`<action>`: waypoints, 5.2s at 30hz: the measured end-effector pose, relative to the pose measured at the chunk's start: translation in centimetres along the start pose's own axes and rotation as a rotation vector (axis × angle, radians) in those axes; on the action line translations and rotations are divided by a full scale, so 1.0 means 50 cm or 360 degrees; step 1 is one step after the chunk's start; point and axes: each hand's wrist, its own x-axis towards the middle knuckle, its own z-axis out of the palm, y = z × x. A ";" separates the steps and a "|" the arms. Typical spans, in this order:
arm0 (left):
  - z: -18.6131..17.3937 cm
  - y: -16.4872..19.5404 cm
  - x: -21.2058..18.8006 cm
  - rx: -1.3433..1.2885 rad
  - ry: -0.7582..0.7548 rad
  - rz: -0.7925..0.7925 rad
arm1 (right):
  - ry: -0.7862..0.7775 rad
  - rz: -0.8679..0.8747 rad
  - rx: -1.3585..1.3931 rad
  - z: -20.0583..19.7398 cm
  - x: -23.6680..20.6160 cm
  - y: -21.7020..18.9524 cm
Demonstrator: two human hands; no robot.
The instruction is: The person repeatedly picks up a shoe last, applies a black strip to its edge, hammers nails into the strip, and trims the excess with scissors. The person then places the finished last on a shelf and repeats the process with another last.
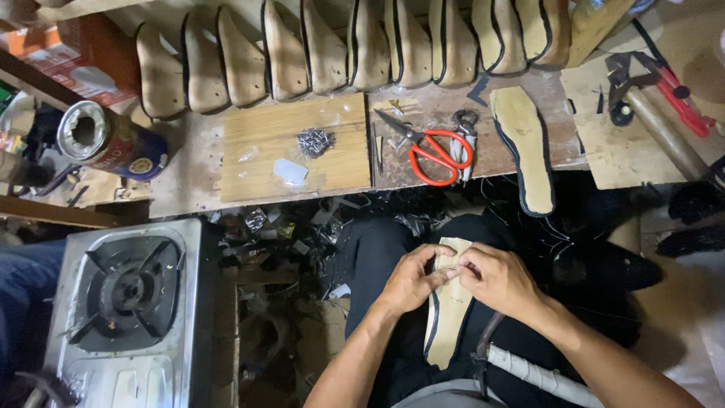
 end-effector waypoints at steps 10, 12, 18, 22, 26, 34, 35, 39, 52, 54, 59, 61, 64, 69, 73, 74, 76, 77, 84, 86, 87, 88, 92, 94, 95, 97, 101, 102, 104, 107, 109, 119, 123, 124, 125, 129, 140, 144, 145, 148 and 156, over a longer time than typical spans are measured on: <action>0.010 -0.030 -0.004 -0.0161 0.0099 0.0143 | -0.0291 0.0481 0.0391 0.005 0.024 0.000; 0.011 -0.031 -0.006 -0.0150 0.0105 0.0268 | -0.0182 0.0433 0.0238 -0.014 -0.004 -0.016; 0.009 -0.030 -0.011 -0.0231 0.0126 0.0203 | -0.0438 -0.0045 -0.0164 -0.096 -0.218 -0.045; 0.008 -0.033 -0.006 -0.0187 0.0089 0.0183 | -0.1031 0.0945 -0.0242 -0.100 -0.309 -0.015; 0.017 -0.039 -0.007 -0.0208 0.0075 0.0176 | -0.0124 0.0206 -0.0088 -0.070 -0.326 -0.011; 0.014 -0.071 -0.002 -0.0181 0.0082 0.0208 | -0.0241 0.0886 0.0440 -0.015 -0.213 -0.023; 0.013 -0.072 -0.004 -0.0218 0.0092 0.0207 | -0.0200 0.0933 0.0482 -0.018 -0.213 -0.027; -0.005 -0.053 -0.010 -0.0284 -0.0017 0.0346 | 0.0439 -0.0171 0.0301 -0.021 -0.235 -0.036; -0.007 -0.005 -0.015 -0.0088 0.0061 -0.0092 | 0.0284 -0.0203 0.0270 -0.041 -0.200 -0.043; -0.006 -0.011 -0.013 -0.0033 0.0024 -0.0158 | 0.0182 -0.0145 0.0031 -0.039 -0.190 -0.044; 0.000 0.006 -0.022 0.0165 0.0142 0.0207 | 0.0066 0.0136 -0.0237 -0.021 -0.241 0.024; 0.011 0.028 -0.045 0.0432 0.0195 0.0186 | -0.0028 0.0142 -0.0416 -0.015 -0.314 0.059; 0.040 0.067 -0.065 0.0776 0.0130 -0.0224 | -0.0767 0.0470 -0.0841 0.017 -0.386 0.119; 0.070 0.097 -0.064 0.0819 0.0110 -0.0260 | -0.0175 -0.0068 -0.0375 -0.007 -0.365 0.107; 0.016 0.069 -0.073 0.0040 0.0086 -0.0195 | 0.0109 -0.0003 -0.0212 -0.105 -0.209 0.009; -0.009 0.058 -0.081 -0.0464 0.0031 -0.0061 | 0.0113 -0.0032 -0.0200 -0.126 -0.156 -0.009; -0.049 0.038 -0.110 -0.1037 0.0017 -0.0038 | 0.0165 -0.0133 -0.0239 -0.148 -0.047 -0.031; -0.069 0.030 -0.126 -0.1109 0.0055 -0.0151 | 0.0165 -0.0162 -0.0222 -0.150 0.004 -0.037; -0.075 0.029 -0.144 -0.0583 0.0443 -0.0221 | 0.0116 -0.0312 -0.0540 -0.070 0.315 -0.019; -0.075 0.037 -0.148 -0.0627 0.0495 -0.0227 | -0.0040 -0.0191 -0.0701 -0.062 0.363 -0.018; -0.075 0.039 -0.150 -0.0652 0.0521 -0.0235 | -0.0090 -0.0159 -0.0747 -0.062 0.381 -0.018; -0.075 0.041 -0.152 -0.0649 0.0607 -0.0235 | -0.0140 -0.0126 -0.0792 -0.064 0.396 -0.017; -0.076 0.032 -0.156 -0.0711 0.0869 -0.0156 | -0.0496 0.0433 -0.0672 -0.083 0.414 -0.001; -0.081 0.023 -0.154 -0.0815 0.0932 -0.0142 | -0.0380 0.0686 -0.0282 -0.086 0.390 0.008; -0.087 0.020 -0.155 -0.0884 0.0953 -0.0173 | -0.0207 0.0566 0.0042 -0.082 0.368 0.010; -0.094 0.018 -0.157 -0.1060 0.0974 -0.0136 | 0.0146 0.0322 0.0685 -0.072 0.301 0.007; -0.103 0.035 -0.144 -0.1343 0.0963 0.0064 | -0.0211 0.0839 0.1320 -0.041 0.102 -0.041; -0.103 0.042 -0.140 -0.1380 0.0953 0.0088 | -0.0506 0.1004 0.0985 -0.035 0.059 -0.056; -0.098 0.057 -0.133 -0.1459 0.0941 0.0089 | -0.0771 0.0970 0.0469 -0.026 -0.009 -0.085; -0.088 0.073 -0.127 -0.1561 0.0858 0.0098 | -0.0655 0.0472 0.0129 -0.030 -0.062 -0.118; -0.078 0.077 -0.129 -0.1565 0.0838 0.0090 | -0.0539 0.0224 0.0153 -0.039 -0.070 -0.131; -0.032 0.069 -0.161 -0.1480 0.0815 0.0082 | -0.0523 0.0150 0.0130 -0.039 -0.048 -0.146; -0.045 0.063 -0.173 -0.1414 0.0776 0.0113 | -0.0459 0.0120 0.0197 -0.047 -0.048 -0.145; -0.046 0.063 -0.175 -0.1423 0.0775 0.0120 | -0.0435 0.0089 0.0237 -0.051 -0.047 -0.146; -0.047 0.064 -0.175 -0.1433 0.0771 0.0127 | -0.0469 0.0137 0.0231 -0.055 -0.046 -0.148; -0.046 0.079 -0.174 -0.1474 0.0726 0.0109 | -0.0437 0.0080 0.0261 -0.067 -0.034 -0.160; -0.057 0.094 -0.183 -0.1239 0.0563 0.0073 | -0.0300 0.0111 0.0261 -0.068 -0.020 -0.167; -0.072 0.083 -0.177 -0.1199 0.0489 0.0084 | -0.0147 0.0241 0.0482 -0.085 -0.001 -0.177; -0.074 0.084 -0.176 -0.1123 0.0405 0.0086 | -0.0171 0.0372 0.0584 -0.091 0.006 -0.180; -0.067 0.093 -0.166 -0.0949 0.0170 0.0061 | -0.0448 0.0482 0.0739 -0.102 0.026 -0.180; -0.052 0.088 -0.147 -0.1943 0.0368 -0.0441 | -0.0136 0.0652 0.1404 -0.050 0.036 -0.108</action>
